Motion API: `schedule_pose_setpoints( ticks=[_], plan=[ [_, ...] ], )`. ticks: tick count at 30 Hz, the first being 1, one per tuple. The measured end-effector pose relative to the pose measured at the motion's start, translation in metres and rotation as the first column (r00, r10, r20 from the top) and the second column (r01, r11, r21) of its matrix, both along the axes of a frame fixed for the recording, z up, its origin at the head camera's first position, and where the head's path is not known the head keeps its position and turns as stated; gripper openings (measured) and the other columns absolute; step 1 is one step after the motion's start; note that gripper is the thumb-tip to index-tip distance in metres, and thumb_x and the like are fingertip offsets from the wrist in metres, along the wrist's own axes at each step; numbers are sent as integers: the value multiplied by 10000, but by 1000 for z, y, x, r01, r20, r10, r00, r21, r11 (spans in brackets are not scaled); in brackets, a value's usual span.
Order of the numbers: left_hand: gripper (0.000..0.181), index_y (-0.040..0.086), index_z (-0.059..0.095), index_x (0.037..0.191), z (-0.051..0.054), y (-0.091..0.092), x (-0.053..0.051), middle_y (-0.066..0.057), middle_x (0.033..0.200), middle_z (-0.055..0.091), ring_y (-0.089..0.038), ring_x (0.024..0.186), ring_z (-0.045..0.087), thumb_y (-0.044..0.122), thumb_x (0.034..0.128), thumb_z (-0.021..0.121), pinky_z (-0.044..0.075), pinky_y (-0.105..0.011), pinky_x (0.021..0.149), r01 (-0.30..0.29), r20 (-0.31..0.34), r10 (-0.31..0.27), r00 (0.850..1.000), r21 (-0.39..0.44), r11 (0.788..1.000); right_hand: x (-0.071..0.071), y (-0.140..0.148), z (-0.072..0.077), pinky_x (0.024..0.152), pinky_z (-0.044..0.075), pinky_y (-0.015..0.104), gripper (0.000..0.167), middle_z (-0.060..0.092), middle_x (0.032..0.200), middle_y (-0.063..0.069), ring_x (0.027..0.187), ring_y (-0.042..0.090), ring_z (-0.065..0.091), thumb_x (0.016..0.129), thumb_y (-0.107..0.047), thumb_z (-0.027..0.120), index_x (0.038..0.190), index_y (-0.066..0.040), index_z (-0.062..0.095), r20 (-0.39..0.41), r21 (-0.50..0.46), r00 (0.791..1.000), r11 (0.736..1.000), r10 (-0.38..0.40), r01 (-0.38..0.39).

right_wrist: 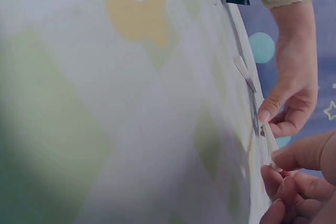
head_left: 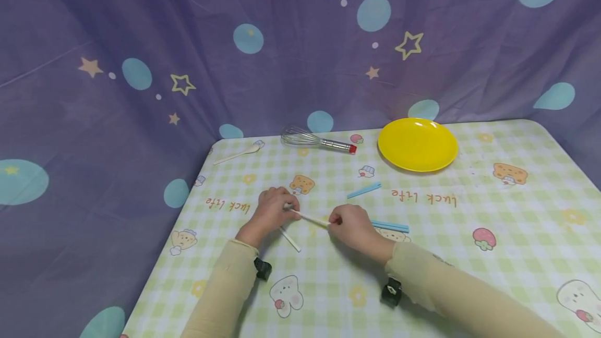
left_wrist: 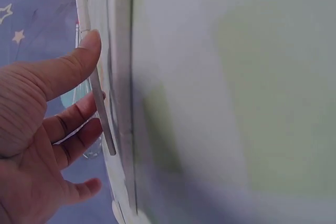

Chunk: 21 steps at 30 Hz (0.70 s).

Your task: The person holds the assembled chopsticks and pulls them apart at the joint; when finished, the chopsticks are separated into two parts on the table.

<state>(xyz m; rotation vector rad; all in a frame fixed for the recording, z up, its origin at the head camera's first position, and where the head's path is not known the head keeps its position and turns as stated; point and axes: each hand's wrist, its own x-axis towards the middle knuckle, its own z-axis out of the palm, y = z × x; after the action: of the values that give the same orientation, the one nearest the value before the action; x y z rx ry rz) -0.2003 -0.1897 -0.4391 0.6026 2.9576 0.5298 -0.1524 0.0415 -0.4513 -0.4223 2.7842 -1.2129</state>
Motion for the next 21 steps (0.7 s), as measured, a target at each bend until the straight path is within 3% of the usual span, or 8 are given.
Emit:
schedule_pose_setpoints(
  ticks=[6, 11, 17, 21],
  plan=[
    [158, 215, 652, 798, 1, 8, 0, 61, 904, 613, -183, 901, 534, 249, 785, 806, 388, -458, 906, 60, -16, -59, 998, 102, 993, -5, 22, 5, 665, 477, 283, 48, 650, 743, -73, 673, 89, 536, 853, -73, 734, 810, -94, 736, -21, -66, 999, 998, 24, -26],
    [147, 205, 643, 810, 2, 16, 2, 105, 821, 632, -98, 813, 584, 217, 819, 789, 459, -344, 806, 64, 58, -79, 995, 218, 974, -6, 41, 7, 712, 496, 308, 51, 675, 787, -76, 719, 90, 568, 873, -83, 721, 844, -112, 752, -46, -95, 999, 995, 21, -25],
    [92, 182, 635, 875, 4, 26, 7, 85, 835, 631, -92, 807, 583, 186, 888, 725, 474, -339, 795, 88, 144, -146, 979, 349, 933, -4, 62, 10, 725, 497, 320, 34, 696, 844, -54, 758, 124, 580, 886, -114, 718, 875, -105, 749, -37, -148, 999, 989, -4, -2],
    [44, 127, 665, 916, 6, 35, 9, 67, 839, 650, -97, 818, 593, 143, 904, 704, 471, -327, 808, 112, 154, -191, 969, 414, 903, -3, 76, 12, 749, 488, 323, 60, 696, 835, -42, 748, 131, 586, 891, -133, 720, 882, -78, 739, -54, -150, 998, 989, -16, 8]
  ],
)
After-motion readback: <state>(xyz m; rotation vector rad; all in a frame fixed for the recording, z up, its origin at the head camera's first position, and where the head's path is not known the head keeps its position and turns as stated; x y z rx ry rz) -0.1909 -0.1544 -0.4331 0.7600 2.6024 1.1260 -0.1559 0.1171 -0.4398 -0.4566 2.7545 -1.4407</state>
